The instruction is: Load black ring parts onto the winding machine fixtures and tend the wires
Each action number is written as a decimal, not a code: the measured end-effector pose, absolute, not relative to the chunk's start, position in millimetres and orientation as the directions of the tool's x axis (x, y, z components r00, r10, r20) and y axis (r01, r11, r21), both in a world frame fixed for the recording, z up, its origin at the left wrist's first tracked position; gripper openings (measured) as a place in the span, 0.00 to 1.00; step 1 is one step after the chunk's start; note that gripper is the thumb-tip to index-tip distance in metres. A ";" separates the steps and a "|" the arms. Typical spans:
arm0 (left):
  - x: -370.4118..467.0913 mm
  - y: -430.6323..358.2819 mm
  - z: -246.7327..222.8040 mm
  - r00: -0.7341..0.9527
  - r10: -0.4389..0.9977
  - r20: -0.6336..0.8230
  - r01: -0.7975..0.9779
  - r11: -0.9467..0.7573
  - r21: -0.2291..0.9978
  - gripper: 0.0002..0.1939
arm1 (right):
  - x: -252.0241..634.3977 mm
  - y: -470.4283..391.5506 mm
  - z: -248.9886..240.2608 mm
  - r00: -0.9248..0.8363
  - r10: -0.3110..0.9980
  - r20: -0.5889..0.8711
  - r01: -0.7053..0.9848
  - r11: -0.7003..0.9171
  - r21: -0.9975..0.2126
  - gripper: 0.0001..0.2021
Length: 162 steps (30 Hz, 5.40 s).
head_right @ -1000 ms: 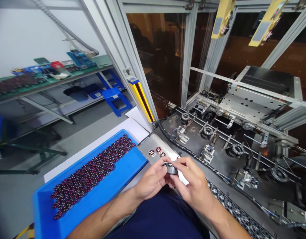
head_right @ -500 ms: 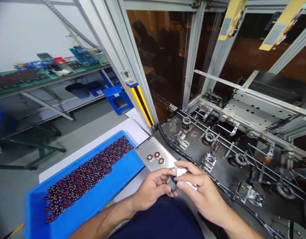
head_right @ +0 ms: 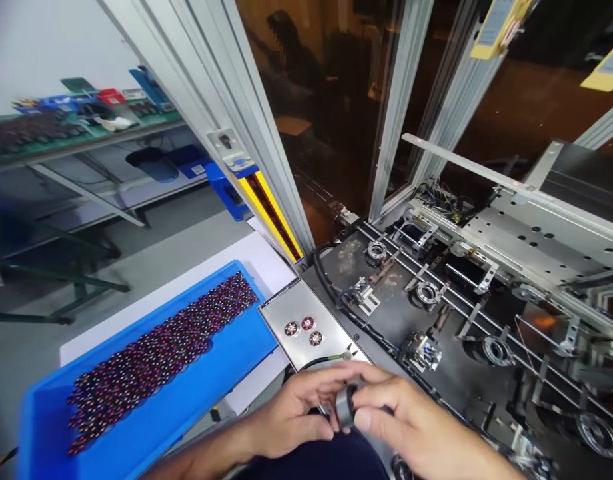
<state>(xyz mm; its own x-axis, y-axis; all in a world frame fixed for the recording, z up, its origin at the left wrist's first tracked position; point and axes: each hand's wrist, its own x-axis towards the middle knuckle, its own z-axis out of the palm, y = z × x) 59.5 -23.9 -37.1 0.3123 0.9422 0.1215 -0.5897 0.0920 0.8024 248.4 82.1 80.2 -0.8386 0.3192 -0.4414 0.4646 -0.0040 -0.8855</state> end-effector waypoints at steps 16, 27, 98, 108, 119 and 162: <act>53.9 -34.9 -126.5 0.072 0.968 -0.239 0.035 0.237 0.971 0.11 | 180.3 348.9 -43.1 -0.720 0.653 -0.234 0.674 0.577 -0.461 0.12; 57.9 -33.0 -132.7 0.082 0.963 -0.257 0.021 0.257 0.966 0.12 | 176.3 348.2 -54.2 -0.643 0.688 -0.336 0.764 0.541 -0.353 0.12; 138.0 -24.5 -124.2 0.628 0.776 -0.058 0.271 -0.148 0.951 0.14 | 343.7 -77.9 -80.6 -0.430 0.855 0.289 0.719 0.518 -0.463 0.27; 123.7 -50.9 -59.6 0.527 0.844 -0.099 -0.418 0.359 0.835 0.22 | 310.6 -68.9 -27.4 -0.391 0.782 0.486 0.516 0.623 -0.588 0.20; 99.0 -46.7 -26.5 0.436 0.848 0.302 -0.091 -0.292 0.952 0.18 | 322.0 -56.4 19.2 -0.529 0.847 0.043 0.465 0.333 -0.820 0.09; 172.2 -11.8 -183.8 0.484 0.867 0.123 0.613 -0.436 0.659 0.11 | 337.5 270.9 -26.7 -0.579 0.739 -0.345 0.814 0.550 -0.189 0.15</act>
<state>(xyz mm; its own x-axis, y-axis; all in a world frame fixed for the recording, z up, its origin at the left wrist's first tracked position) 172.2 -11.8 -183.8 0.4835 0.8666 0.1231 0.6130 -0.4356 0.6591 337.5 270.9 -26.7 -0.5790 0.7386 -0.3454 0.8138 0.5496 -0.1890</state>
